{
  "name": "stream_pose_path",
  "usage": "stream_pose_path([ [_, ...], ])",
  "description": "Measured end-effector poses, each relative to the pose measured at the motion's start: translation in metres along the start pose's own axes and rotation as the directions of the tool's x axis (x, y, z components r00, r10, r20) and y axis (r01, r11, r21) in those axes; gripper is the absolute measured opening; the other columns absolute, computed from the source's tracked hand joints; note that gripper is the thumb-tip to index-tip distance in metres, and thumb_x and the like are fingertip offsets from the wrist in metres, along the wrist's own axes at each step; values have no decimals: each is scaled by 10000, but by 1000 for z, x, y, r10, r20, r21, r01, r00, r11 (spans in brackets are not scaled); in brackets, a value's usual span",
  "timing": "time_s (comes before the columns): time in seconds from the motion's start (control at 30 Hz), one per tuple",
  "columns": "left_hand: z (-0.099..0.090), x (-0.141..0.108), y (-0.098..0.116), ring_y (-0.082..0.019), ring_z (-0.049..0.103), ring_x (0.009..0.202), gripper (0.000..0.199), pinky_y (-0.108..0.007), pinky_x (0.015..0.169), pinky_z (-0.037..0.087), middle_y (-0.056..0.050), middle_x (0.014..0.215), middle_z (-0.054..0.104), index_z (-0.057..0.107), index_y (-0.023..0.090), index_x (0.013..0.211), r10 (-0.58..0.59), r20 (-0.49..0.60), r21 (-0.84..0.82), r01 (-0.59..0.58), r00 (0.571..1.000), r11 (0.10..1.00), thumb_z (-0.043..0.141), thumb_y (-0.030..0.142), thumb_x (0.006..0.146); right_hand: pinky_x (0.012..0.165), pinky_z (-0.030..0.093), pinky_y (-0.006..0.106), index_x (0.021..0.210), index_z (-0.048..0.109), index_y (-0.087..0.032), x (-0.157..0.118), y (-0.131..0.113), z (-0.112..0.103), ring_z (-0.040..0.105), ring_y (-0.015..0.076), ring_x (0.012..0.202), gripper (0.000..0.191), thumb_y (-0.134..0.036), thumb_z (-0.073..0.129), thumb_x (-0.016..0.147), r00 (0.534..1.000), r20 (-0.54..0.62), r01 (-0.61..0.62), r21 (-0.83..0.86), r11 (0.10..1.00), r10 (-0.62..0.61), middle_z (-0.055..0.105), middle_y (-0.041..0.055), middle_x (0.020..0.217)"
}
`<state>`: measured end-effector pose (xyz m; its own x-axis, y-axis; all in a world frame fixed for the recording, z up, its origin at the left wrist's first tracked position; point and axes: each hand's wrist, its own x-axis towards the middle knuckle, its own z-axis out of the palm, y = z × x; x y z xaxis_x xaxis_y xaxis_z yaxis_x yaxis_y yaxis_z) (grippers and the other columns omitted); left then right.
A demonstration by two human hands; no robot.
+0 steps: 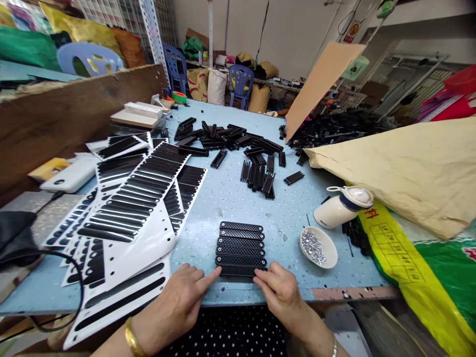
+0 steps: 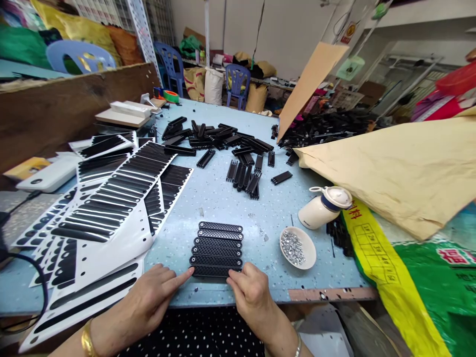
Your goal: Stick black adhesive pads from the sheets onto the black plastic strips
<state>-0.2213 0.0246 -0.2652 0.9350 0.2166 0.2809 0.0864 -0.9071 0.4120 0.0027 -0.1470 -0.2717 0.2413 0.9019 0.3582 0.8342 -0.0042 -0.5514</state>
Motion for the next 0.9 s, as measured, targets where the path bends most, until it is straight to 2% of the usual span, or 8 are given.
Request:
stream_pose_path([
  [0.1, -9, 6, -9, -216, 573, 693, 684, -383, 672, 501, -55, 802, 636, 436, 200, 1412, 43, 96, -7, -43, 994, 999, 376, -38, 773, 522, 347, 286, 885, 748, -159, 3, -2, -3, 501, 160, 563, 266, -186, 496, 962, 1000, 27, -10, 19, 1000, 10, 495, 23, 636],
  [0.23, -26, 21, -24, -200, 573, 658, 684, -311, 627, 460, -15, 743, 630, 551, 290, 1317, 117, 200, 29, -125, 973, 992, 435, -38, 728, 524, 346, 286, 853, 754, -149, 7, -2, -6, 502, 159, 564, 283, -190, 495, 960, 997, 69, -31, 59, 998, 26, 491, 24, 635],
  [0.43, -50, 43, -31, -210, 563, 639, 784, -314, 616, 426, -18, 738, 632, 555, 315, 1332, 180, 400, 153, -259, 899, 954, 526, -45, 636, 537, 342, 283, 846, 745, -163, 8, -2, -8, 494, 155, 580, 259, -194, 512, 955, 993, 108, -65, 73, 995, 57, 491, 15, 641],
  [0.5, -51, 43, -30, -213, 567, 637, 788, -318, 618, 431, -23, 736, 637, 544, 310, 1345, 176, 447, 152, -268, 877, 951, 536, -42, 640, 530, 333, 282, 799, 735, -161, 9, -4, -8, 483, 150, 573, 283, -196, 504, 958, 993, 100, -64, 63, 996, 57, 485, 13, 635],
  [0.57, -48, 39, -28, -223, 592, 672, 800, -322, 631, 454, -33, 766, 654, 508, 286, 1379, 141, 469, 132, -227, 872, 965, 523, -49, 653, 524, 336, 281, 772, 728, -158, 10, -6, -8, 484, 148, 572, 307, -198, 492, 963, 994, 86, -65, 53, 997, 60, 486, 16, 634],
  [0.67, -42, 29, -22, -218, 622, 722, 751, -321, 652, 496, -48, 840, 671, 471, 264, 1403, 78, 393, 58, -110, 916, 992, 458, -54, 723, 513, 363, 277, 818, 736, -160, 10, -6, -7, 512, 154, 571, 295, -209, 488, 969, 997, 56, -57, 43, 997, 54, 508, 21, 634],
  [0.8, -40, 8, -4, -205, 646, 802, 549, -354, 740, 534, -76, 922, 686, 477, 220, 1381, -8, 80, -6, 9, 997, 1000, 404, 23, 873, 503, 438, 277, 959, 718, -154, 0, 1, -4, 584, 168, 562, 198, -217, 530, 955, 998, -46, 43, 22, 999, -42, 581, 33, 650],
  [0.9, -42, -22, -2, -285, 625, 1104, 503, -478, 945, 476, -136, 1196, 671, 479, 194, 1380, -92, -149, 173, 118, 985, 978, 506, 107, 885, 502, 485, 269, 1071, 675, -158, -10, 3, 7, 618, 172, 537, 177, -190, 574, 929, 984, -129, 118, -35, 992, -122, 620, 34, 660],
])
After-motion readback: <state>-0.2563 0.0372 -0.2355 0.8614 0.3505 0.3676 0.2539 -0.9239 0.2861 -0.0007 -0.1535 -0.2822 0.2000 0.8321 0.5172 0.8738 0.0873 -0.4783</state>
